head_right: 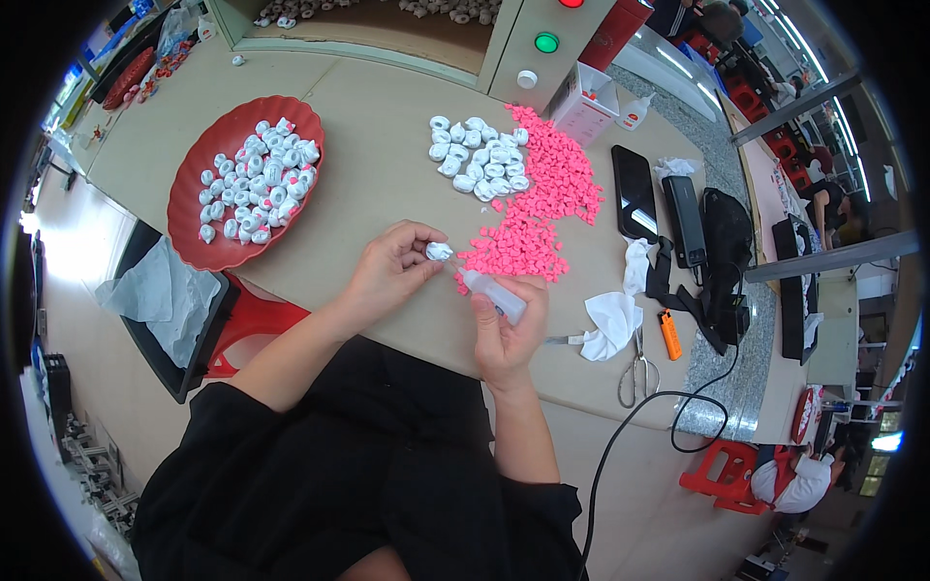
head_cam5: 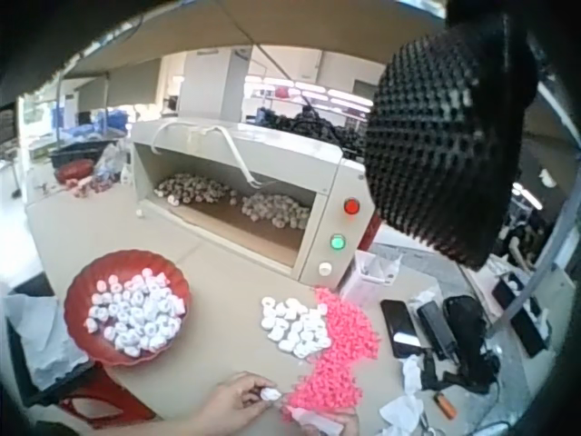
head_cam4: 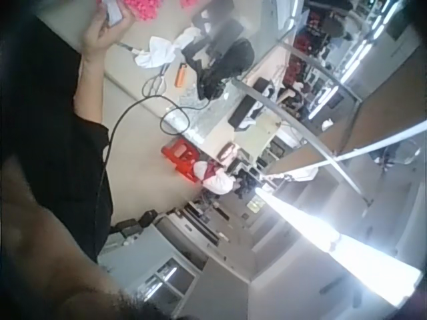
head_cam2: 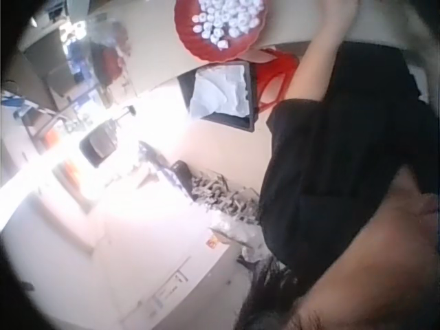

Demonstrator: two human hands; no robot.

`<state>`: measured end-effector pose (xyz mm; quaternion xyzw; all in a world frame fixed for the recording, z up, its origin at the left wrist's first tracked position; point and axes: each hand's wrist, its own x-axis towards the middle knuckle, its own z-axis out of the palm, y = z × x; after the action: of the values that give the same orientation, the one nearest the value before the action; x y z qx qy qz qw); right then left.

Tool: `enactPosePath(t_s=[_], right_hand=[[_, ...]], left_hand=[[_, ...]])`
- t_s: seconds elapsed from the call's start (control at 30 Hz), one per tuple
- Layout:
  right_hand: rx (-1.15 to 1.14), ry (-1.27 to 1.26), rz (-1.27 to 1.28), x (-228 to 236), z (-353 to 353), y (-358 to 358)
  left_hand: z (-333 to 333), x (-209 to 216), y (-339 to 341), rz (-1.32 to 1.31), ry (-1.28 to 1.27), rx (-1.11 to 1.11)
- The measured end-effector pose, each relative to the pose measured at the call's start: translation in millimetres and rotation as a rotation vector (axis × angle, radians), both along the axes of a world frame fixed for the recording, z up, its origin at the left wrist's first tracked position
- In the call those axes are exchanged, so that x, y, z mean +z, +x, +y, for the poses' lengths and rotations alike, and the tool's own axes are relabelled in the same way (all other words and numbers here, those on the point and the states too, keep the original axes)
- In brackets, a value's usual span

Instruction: The person repeatedly picks up small white plastic components and applies a substance from a small bottle to them. The treated components are then placed into a red bowl. The process is repetitive and involves handling individual items one at a time.

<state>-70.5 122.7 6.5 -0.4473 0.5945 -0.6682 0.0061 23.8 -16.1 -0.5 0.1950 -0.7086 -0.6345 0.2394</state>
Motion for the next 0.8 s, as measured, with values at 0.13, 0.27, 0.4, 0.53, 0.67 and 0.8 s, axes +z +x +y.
enactPosePath(t_s=[0.13,0.27,0.4,0.53,0.67,0.8], right_hand=[[0.006,0.045,0.007,-1.8,0.6,-1.2],[0.027,0.019,-0.057,2.3,-2.0,2.7],[0.026,0.036,-0.062,3.6,-2.1,3.2],[0.023,0.041,-0.054,3.3,-2.3,2.9],[0.009,0.044,0.007,0.2,-3.1,0.2],[0.015,0.059,-0.006,1.5,-2.6,0.8]], left_hand=[[-1.1,-6.5,-1.3,0.044,0.029,0.007],[-0.3,-1.7,-0.7,0.011,0.023,0.003],[-1.2,-3.7,-0.7,0.012,0.04,-0.013],[-1.2,-5.5,-1.2,0.032,0.059,-0.009],[-0.8,-6.3,-1.8,0.038,0.075,-0.006],[-1.3,-3.4,-0.6,0.035,0.065,-0.018]])
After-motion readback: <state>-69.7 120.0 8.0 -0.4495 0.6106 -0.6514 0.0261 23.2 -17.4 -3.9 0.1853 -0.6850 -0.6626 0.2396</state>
